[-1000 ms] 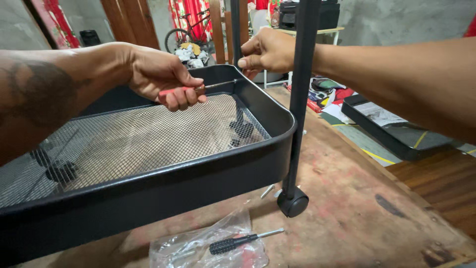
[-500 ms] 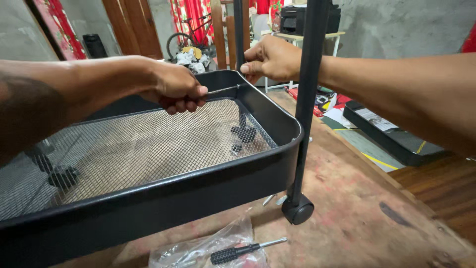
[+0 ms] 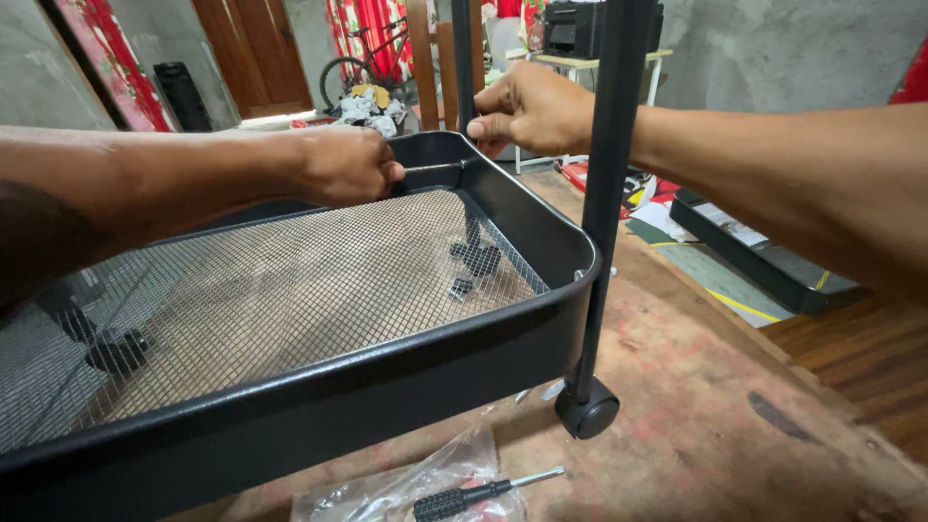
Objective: The person attaches a black mesh tray to a metal frame using an Allen key. They align the tray, insert bolts, and tighten them to secure the tray to the frame.
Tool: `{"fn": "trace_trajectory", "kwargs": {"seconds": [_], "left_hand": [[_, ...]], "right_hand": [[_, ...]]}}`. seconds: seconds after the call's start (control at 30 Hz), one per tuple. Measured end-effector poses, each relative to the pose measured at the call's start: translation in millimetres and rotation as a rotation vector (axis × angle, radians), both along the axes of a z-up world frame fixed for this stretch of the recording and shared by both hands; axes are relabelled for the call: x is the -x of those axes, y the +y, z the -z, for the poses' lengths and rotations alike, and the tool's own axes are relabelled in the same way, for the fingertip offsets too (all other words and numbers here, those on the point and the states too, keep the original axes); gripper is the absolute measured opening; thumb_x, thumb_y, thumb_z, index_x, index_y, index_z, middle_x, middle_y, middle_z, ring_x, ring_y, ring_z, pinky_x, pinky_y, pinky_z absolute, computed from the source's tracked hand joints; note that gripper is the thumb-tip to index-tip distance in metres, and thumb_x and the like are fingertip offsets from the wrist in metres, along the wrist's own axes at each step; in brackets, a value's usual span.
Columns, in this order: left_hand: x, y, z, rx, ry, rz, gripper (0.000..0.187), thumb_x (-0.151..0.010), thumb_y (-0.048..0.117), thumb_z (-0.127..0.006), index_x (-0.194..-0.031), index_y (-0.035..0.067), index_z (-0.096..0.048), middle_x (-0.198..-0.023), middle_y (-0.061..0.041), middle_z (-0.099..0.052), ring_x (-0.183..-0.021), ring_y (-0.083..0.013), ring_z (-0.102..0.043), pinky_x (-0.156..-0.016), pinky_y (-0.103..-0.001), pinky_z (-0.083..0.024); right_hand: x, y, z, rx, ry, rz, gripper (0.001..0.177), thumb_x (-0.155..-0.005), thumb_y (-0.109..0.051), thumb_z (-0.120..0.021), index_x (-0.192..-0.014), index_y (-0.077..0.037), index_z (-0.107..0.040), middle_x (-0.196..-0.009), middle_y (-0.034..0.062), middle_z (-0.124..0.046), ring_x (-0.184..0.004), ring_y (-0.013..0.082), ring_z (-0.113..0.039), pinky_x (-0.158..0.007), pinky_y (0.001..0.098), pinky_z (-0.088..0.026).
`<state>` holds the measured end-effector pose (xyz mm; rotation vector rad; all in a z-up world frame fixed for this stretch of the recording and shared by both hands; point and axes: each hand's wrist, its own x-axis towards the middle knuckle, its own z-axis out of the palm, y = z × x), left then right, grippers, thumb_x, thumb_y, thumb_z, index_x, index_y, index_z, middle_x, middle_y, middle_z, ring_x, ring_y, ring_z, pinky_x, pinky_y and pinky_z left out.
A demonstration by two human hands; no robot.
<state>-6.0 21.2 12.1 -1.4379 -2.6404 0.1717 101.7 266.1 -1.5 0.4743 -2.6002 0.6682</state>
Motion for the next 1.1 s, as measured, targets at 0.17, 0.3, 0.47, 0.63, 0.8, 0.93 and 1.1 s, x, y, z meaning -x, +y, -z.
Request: {"fn": "trace_trajectory", "kwargs": {"seconds": [0.17,0.3,0.47,0.63,0.8,0.93,1.1], "left_hand": [[6,-12,15,-0.073,-0.034,0.006,0.046,-0.106,0.039,-0.043,-0.105,0.004,-0.073,-0.104,-0.021,-0.072,-0.104,-0.0353,-0.067,-0.095,-0.052,-0.049],[-1,-24,14,-0.157,-0.189,0.012,0.046,-0.106,0.041,-0.044,-0.100,0.007,-0.075,-0.089,-0.013,-0.072,-0.084,-0.0267,-0.065,-0.079,-0.046,-0.050],[-20,-29,-18,-0.122,-0.299,-0.112,0.047,-0.104,0.040,-0.054,-0.085,0.001,-0.072,-0.068,-0.008,-0.061,-0.056,-0.0169,-0.056,-0.050,-0.036,-0.045],[-53,-35,-34,-0.089,-0.333,-0.259,0.044,-0.104,0.039,-0.055,-0.078,0.006,-0.066,-0.064,-0.003,-0.052,-0.054,-0.0146,-0.048,-0.050,-0.032,-0.042],[-100,-62,-55,0.030,-0.195,-0.300,0.043,-0.104,0.038,-0.054,-0.077,0.005,-0.064,-0.063,-0.005,-0.051,-0.053,-0.0183,-0.048,-0.050,-0.035,-0.040],[-139,-106,-62,-0.169,-0.150,-0.402,0.050,-0.102,0.045,-0.059,-0.080,0.001,-0.069,-0.064,-0.007,-0.055,-0.054,-0.0192,-0.051,-0.053,-0.035,-0.044],[-195,-163,-54,-0.425,-0.217,-0.536,0.038,-0.102,0.038,-0.063,-0.095,0.002,-0.075,-0.077,-0.009,-0.067,-0.067,-0.0230,-0.058,-0.062,-0.039,-0.049]], "right_hand": [[-3,-7,0,-0.002,-0.001,-0.045,0.022,-0.101,-0.018,-0.065,-0.101,0.002,-0.073,-0.087,0.0075,-0.077,-0.082,0.0129,-0.076,-0.075,0.0289,-0.061],[-8,-23,8,-0.099,0.112,0.117,0.025,-0.101,-0.022,-0.064,-0.098,0.001,-0.074,-0.081,0.0101,-0.077,-0.074,0.0148,-0.073,-0.070,0.0324,-0.056],[-2,-43,25,-0.136,0.284,0.263,0.026,-0.101,-0.023,-0.066,-0.099,0.001,-0.075,-0.077,0.0191,-0.071,-0.068,0.0245,-0.067,-0.066,0.0410,-0.052],[-2,-46,34,-0.057,0.274,0.343,0.023,-0.097,-0.022,-0.066,-0.102,-0.003,-0.078,-0.078,0.0158,-0.074,-0.068,0.0219,-0.070,-0.068,0.0408,-0.054],[-34,-43,32,0.403,0.136,0.283,0.024,-0.098,-0.019,-0.061,-0.096,-0.002,-0.077,-0.082,0.0122,-0.076,-0.072,0.0220,-0.074,-0.061,0.0346,-0.060],[-93,-43,39,0.809,0.136,0.152,0.013,-0.099,-0.013,-0.061,-0.095,-0.001,-0.064,-0.084,0.0152,-0.069,-0.070,0.0244,-0.071,-0.058,0.0350,-0.062],[-161,-64,42,0.870,0.297,0.289,0.029,-0.117,-0.027,-0.040,-0.116,-0.005,-0.059,-0.096,0.0096,-0.063,-0.078,0.0191,-0.064,-0.062,0.0362,-0.057]]}}
